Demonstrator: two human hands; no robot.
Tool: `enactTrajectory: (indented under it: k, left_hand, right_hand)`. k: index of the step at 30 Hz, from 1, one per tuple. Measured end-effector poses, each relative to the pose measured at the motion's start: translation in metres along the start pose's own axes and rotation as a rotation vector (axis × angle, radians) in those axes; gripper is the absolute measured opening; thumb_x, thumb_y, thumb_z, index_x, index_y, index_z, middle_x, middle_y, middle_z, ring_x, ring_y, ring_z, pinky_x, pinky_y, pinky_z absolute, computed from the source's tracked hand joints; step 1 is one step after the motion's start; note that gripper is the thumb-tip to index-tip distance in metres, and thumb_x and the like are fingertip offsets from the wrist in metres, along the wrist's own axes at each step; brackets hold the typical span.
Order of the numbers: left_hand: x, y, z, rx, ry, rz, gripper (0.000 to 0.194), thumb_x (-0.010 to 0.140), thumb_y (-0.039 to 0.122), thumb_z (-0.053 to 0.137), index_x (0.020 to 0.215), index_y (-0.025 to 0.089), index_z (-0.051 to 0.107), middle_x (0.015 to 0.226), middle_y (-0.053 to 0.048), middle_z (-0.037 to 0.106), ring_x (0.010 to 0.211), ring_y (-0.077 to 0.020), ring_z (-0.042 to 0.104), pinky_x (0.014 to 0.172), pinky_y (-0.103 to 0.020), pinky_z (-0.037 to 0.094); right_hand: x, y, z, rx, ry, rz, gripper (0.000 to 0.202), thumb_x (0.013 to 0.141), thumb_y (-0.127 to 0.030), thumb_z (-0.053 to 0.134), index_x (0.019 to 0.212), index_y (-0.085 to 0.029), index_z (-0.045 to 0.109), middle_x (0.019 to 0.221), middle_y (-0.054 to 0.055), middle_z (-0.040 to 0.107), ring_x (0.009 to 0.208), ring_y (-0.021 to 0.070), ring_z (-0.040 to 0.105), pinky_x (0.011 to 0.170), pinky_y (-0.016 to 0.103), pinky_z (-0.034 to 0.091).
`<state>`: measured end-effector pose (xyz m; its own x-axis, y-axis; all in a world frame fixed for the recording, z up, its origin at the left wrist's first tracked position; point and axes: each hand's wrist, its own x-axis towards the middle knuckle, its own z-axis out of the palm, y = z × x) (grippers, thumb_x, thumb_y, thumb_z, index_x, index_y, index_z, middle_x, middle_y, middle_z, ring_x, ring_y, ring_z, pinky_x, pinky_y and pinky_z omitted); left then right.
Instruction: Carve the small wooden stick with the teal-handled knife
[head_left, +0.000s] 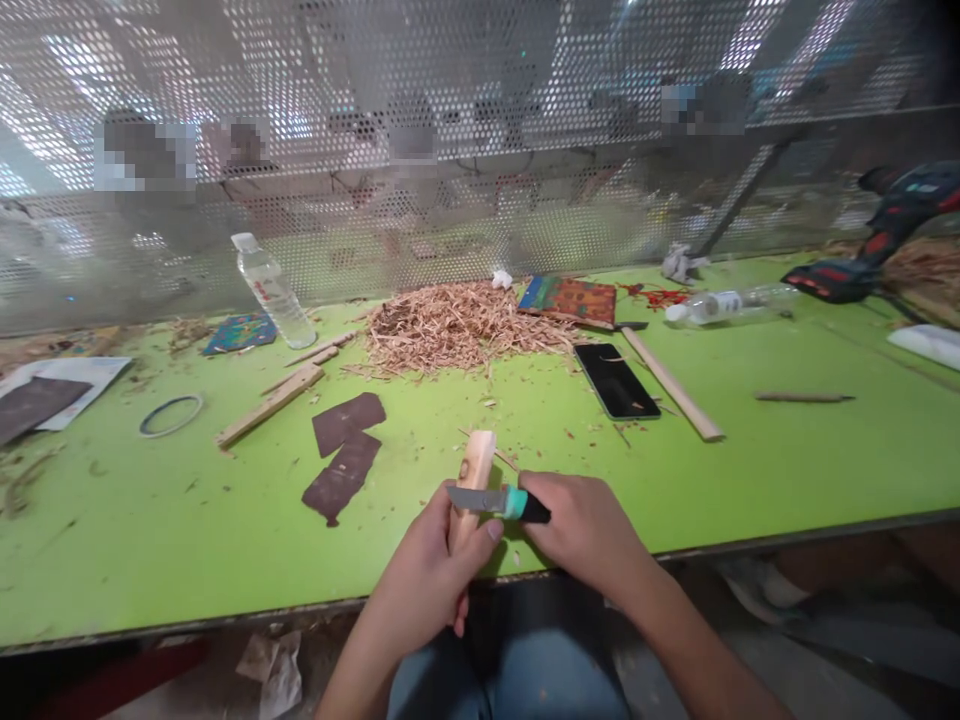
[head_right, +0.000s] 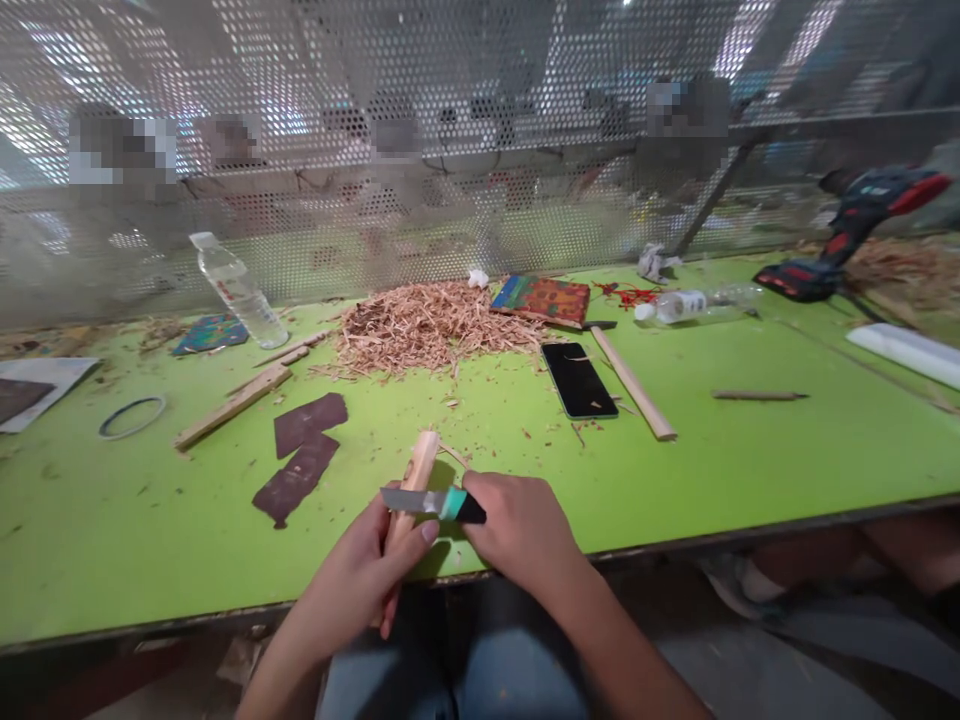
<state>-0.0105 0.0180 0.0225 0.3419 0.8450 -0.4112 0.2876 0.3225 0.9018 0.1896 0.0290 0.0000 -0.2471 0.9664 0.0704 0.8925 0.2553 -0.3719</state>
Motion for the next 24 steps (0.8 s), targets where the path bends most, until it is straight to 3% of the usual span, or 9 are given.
enactTrajectory:
  k: [8,18,24]
  left_hand:
    - [0.003,-0.008,-0.017,-0.192,-0.179,-0.012,0.047,0.096,0.056,0.061,0.125,0.020,0.051,0.042,0.012,0.042,0.032,-0.0083,0.042,0.034,-0.016,0.038]
    - [0.003,-0.013,-0.013,-0.068,-0.120,0.032,0.047,0.097,0.048,0.059,0.133,0.023,0.043,0.060,0.011,0.046,0.033,-0.0060,0.044,0.031,-0.015,0.039]
    - [0.004,-0.011,-0.015,-0.079,-0.164,0.029,0.047,0.098,0.043,0.057,0.136,0.020,0.042,0.050,0.013,0.045,0.033,-0.0080,0.045,0.030,-0.013,0.035]
  right_hand:
    - [-0.002,-0.001,0.007,-0.039,0.074,0.022,0.010,0.084,-0.016,0.060,0.076,-0.021,0.061,0.069,0.002,0.068,0.060,0.0168,0.057,0.058,0.030,0.019]
    - [0.004,-0.005,0.010,-0.081,0.176,0.166,0.012,0.089,-0.022,0.060,0.078,-0.022,0.066,0.071,0.003,0.072,0.064,0.0186,0.062,0.058,0.031,0.017]
    - [0.009,-0.008,0.007,-0.109,0.176,0.268,0.012,0.089,-0.026,0.060,0.079,-0.023,0.066,0.070,0.004,0.072,0.060,0.0194,0.060,0.056,0.030,0.017]
